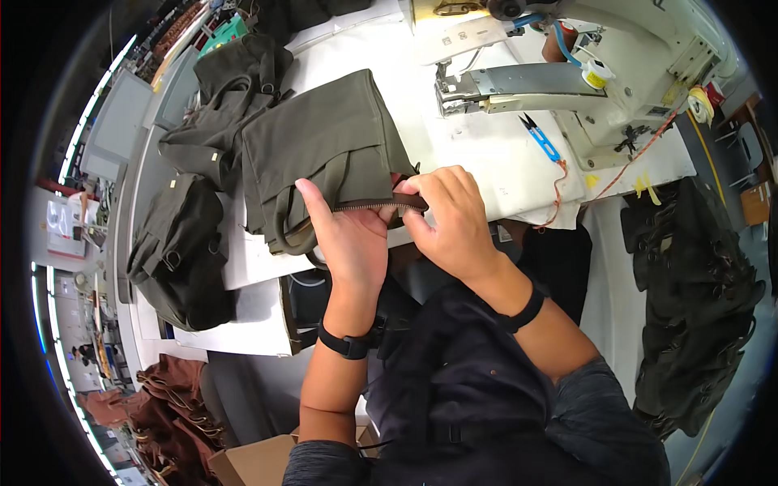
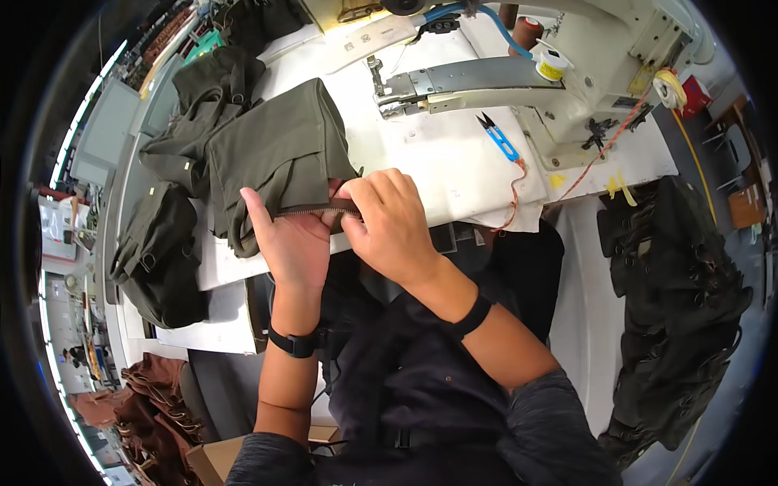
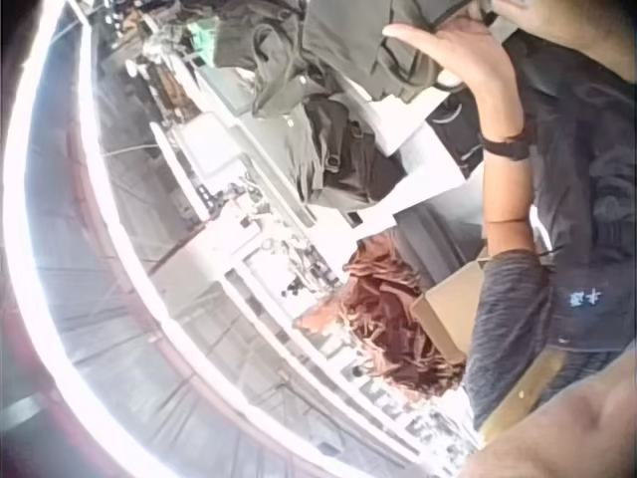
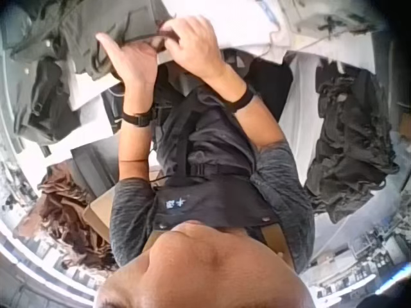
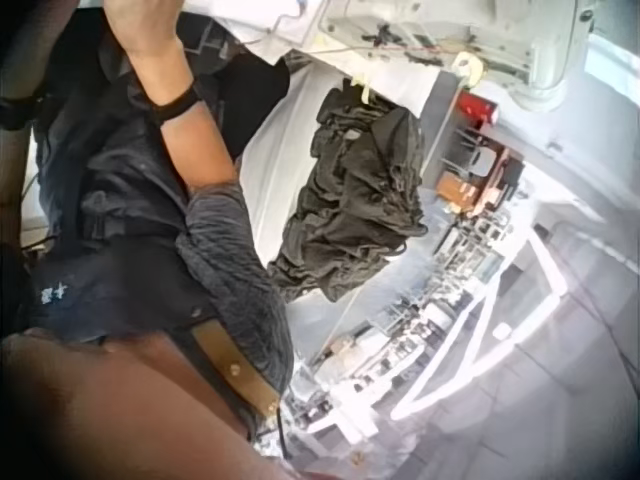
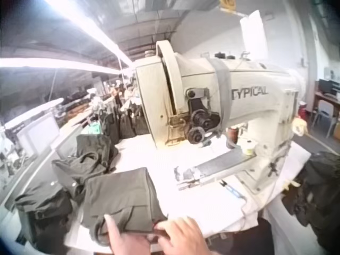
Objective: The person uses an industrial sewing machine to stitch a zipper onto a dark green canvas bag. They guide the bag under the needle, align the zipper teeth, and sew along the edge. The person periodically stops to adjust the bag's position and inspect the stitching.
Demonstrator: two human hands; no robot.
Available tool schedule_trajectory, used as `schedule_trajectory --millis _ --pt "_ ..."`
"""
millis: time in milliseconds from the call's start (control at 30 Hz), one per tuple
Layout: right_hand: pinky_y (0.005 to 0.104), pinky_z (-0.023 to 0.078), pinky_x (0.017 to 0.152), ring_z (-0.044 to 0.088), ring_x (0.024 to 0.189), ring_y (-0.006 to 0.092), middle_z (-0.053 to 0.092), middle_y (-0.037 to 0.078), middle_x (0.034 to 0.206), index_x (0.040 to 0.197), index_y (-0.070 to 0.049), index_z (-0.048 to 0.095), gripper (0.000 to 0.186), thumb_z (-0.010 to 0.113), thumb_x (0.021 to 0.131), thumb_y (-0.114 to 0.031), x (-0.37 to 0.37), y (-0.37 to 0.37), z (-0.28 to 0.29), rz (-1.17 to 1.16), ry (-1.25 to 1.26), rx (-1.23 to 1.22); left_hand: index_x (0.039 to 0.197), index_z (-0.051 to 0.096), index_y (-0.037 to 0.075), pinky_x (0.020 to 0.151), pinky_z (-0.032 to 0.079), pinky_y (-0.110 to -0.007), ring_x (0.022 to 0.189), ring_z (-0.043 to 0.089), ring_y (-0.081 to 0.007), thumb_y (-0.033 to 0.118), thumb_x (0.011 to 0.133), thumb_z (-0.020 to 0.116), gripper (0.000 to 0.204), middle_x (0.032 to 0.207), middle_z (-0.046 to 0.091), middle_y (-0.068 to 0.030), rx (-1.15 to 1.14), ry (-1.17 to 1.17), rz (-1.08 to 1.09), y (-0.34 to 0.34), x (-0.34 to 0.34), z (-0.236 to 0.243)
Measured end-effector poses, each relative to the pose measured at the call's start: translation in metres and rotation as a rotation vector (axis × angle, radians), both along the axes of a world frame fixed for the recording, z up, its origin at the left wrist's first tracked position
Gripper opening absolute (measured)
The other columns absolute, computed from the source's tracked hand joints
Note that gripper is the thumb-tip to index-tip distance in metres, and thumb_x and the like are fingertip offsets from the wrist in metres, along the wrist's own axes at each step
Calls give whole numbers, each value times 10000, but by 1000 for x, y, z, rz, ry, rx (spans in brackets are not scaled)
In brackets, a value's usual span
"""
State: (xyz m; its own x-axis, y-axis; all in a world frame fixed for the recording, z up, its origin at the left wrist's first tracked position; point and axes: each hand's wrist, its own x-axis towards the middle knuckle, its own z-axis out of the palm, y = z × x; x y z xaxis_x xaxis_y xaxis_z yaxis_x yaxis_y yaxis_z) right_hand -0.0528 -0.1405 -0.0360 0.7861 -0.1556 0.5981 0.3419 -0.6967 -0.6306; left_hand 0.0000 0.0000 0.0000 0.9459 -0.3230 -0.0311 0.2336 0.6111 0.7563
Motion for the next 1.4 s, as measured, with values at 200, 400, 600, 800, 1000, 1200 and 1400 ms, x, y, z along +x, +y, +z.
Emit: schedule_trajectory --millis 200,400,600,800,1000,1200,1400 --pt "385 497 929 632 1015 285 673 82 1001 956 -56 621 222 783 804 -52 0 -8 -6 188 -78 221 1339 567 -27 1010 563 -507 1078 684 -352 550 1086 433 644 1230 689 -184 -187 97 -27 10 10 -17" --pt "280 542 851 668 933 115 713 41 1005 1086 -6 669 194 767 929 -62 0 -29 -11 484 437 739 1351 559 -12 1064 542 -518 1162 673 -334 451 1082 530 536 1297 672 -161 -295 187 42 17 2 -8" --pt "245 543 849 662 952 79 711 29 1051 1169 8 697 211 694 959 -3 6 -41 -20 497 514 788 1344 591 15 1143 468 -510 1304 598 -296 398 1063 592 475 1379 647 -132 -361 197 126 14 -7 -13" --pt "343 510 968 647 1058 169 703 83 1113 1196 2 686 302 754 914 -84 2 -45 -12 438 357 574 1344 588 -17 1166 447 -487 1297 602 -305 381 1073 560 482 1362 646 -176 -259 122 -157 31 0 -5" --pt "446 512 961 649 1062 372 699 175 1135 1189 -13 685 340 776 882 -127 -10 -82 10 45 -41 144 1295 572 -27 1099 489 -443 1174 638 -283 298 1066 559 399 1287 652 -151 15 -56 58 -16 20 28" --pt "455 479 1008 632 1132 352 680 150 1165 1201 -19 680 341 745 875 -99 14 -139 59 -190 -258 -349 1281 543 -82 1085 515 -546 1201 635 -409 246 1061 570 396 1341 571 -218 109 -186 89 -59 75 34" --pt "516 469 1051 670 988 354 709 168 982 1065 -11 687 250 711 916 -210 63 -150 65 -310 -235 -413 1309 565 -45 1048 540 -477 1187 654 -308 197 1081 548 332 1312 623 -160 37 -457 127 -110 161 -3"
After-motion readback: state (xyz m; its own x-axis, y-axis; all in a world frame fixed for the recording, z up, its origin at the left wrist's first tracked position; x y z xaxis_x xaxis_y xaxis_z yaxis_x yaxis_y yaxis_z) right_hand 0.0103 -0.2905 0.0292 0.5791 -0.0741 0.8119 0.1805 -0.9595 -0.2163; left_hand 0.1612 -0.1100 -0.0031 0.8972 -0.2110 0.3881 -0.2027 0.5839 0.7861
